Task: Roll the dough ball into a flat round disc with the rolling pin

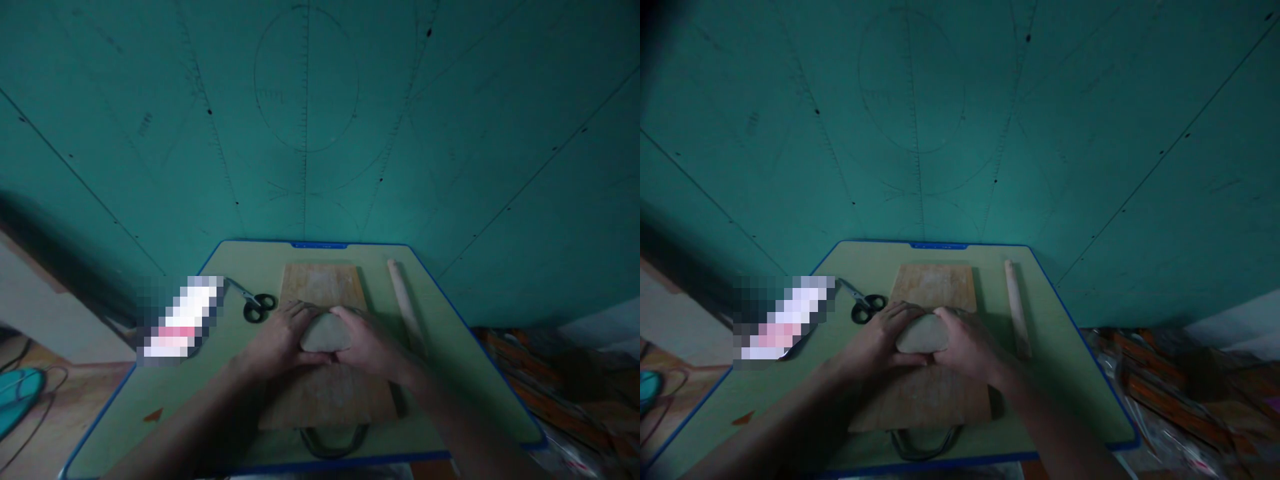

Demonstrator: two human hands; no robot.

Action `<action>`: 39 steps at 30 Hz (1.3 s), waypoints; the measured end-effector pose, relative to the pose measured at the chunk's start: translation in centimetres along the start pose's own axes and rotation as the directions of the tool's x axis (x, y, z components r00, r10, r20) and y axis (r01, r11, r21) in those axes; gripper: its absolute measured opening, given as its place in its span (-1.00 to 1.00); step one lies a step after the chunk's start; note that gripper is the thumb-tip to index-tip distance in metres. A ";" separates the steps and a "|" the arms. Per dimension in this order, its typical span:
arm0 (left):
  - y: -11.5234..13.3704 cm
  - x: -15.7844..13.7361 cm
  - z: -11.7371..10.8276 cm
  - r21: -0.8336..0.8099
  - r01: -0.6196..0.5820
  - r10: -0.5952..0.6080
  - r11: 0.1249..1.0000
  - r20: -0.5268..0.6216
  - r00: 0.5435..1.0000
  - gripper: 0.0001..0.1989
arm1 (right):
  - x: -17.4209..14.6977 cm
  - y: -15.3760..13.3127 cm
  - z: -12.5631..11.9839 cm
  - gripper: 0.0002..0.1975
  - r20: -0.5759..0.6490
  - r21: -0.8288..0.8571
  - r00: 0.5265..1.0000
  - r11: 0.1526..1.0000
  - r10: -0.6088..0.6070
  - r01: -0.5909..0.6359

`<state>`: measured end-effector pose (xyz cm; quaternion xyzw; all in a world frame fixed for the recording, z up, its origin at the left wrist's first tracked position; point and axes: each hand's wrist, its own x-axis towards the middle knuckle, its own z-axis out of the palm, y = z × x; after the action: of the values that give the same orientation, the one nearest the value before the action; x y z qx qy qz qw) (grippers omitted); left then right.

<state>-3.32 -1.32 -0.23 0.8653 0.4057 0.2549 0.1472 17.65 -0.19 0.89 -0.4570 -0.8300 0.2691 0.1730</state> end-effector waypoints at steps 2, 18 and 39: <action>0.1 -0.1 -0.1 0.010 0.029 -0.029 1.000 0.008 1.000 -0.29 | 0.0 0.0 -0.1 -0.55 0.002 0.027 1.000 1.000 0.000 0.000; 0.9 -0.6 0.2 -0.090 0.129 -0.126 0.988 0.033 0.991 -0.36 | -0.6 -0.7 0.8 -0.72 -0.033 0.276 0.999 0.961 0.000 0.009; 1.4 -0.2 -0.3 0.260 0.165 -0.212 0.951 0.162 0.964 -0.24 | -0.4 0.0 1.6 -0.70 -0.063 0.266 0.997 0.964 0.042 -0.024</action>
<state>-2.66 -2.34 0.62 0.8541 0.4993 0.1051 0.1011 17.03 -0.99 -0.44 -0.4522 -0.7725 0.3650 0.2561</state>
